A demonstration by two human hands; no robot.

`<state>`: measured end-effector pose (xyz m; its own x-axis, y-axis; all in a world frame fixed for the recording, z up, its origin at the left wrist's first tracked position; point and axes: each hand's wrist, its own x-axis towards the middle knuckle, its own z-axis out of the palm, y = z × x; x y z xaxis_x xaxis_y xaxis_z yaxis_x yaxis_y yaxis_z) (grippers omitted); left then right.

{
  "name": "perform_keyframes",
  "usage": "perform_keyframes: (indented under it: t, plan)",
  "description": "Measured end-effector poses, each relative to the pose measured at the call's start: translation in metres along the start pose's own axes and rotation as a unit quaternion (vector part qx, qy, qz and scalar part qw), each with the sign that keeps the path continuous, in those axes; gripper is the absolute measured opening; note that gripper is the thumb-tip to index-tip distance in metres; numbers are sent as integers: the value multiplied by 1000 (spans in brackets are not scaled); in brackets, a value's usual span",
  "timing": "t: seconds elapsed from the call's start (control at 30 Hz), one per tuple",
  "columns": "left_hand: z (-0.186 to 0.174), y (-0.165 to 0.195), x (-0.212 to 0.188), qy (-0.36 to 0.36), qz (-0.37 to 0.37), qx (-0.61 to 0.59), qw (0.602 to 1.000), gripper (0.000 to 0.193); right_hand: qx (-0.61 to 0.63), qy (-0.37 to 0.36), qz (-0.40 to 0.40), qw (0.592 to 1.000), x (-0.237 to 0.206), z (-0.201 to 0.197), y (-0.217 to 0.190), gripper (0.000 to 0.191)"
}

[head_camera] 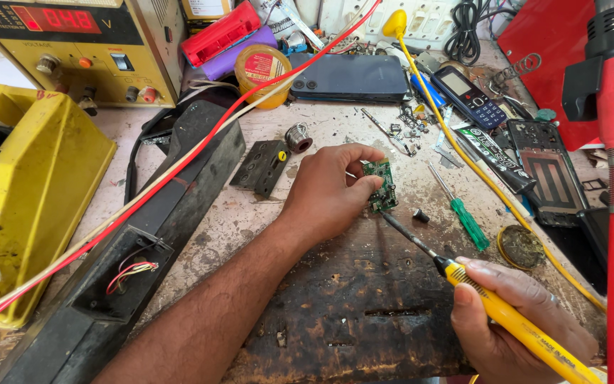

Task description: The person disassembles a small black plastic housing, removes a circuit board, and uses a yellow test pen to probe various points on the board. They also use a green screwdriver to remove a screw from the housing and inspect a small cylindrical component.

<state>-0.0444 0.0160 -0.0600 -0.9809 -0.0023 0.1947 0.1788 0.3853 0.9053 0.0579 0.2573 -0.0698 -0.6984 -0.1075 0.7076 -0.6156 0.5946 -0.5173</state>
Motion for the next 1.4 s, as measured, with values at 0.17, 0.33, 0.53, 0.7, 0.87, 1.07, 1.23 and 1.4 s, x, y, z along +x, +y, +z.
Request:
perform_keyframes:
  t: [0.17, 0.33, 0.53, 0.7, 0.87, 1.07, 1.23, 1.4]
  plan:
    - [0, 0, 0, 1, 1, 2, 1000, 32, 29, 17, -2, 999, -1, 3, 2, 21]
    - [1, 1, 0, 2, 3, 3, 1000, 33, 38, 16, -3, 999, -1, 3, 2, 21]
    - [1, 2, 0, 7, 1, 10, 1000, 33, -2, 22, 2, 1000, 0, -1, -5, 21]
    - [1, 0, 1, 4, 3, 6, 1000, 32, 2, 17, 51, 999, -3, -2, -8, 22]
    - [1, 0, 1, 7, 10, 8, 1000, 33, 26, 30, 12, 999, -3, 1, 1, 21]
    - [1, 1, -1, 4, 9, 3, 1000, 33, 48, 34, 6, 998, -4, 3, 5, 22]
    - [1, 1, -2, 4, 7, 3, 1000, 33, 19, 12, -12, 1000, 0, 0, 0, 22]
    - [2, 2, -1, 4, 14, 1, 1000, 32, -14, 3, -47, 999, 6, 0, -5, 23]
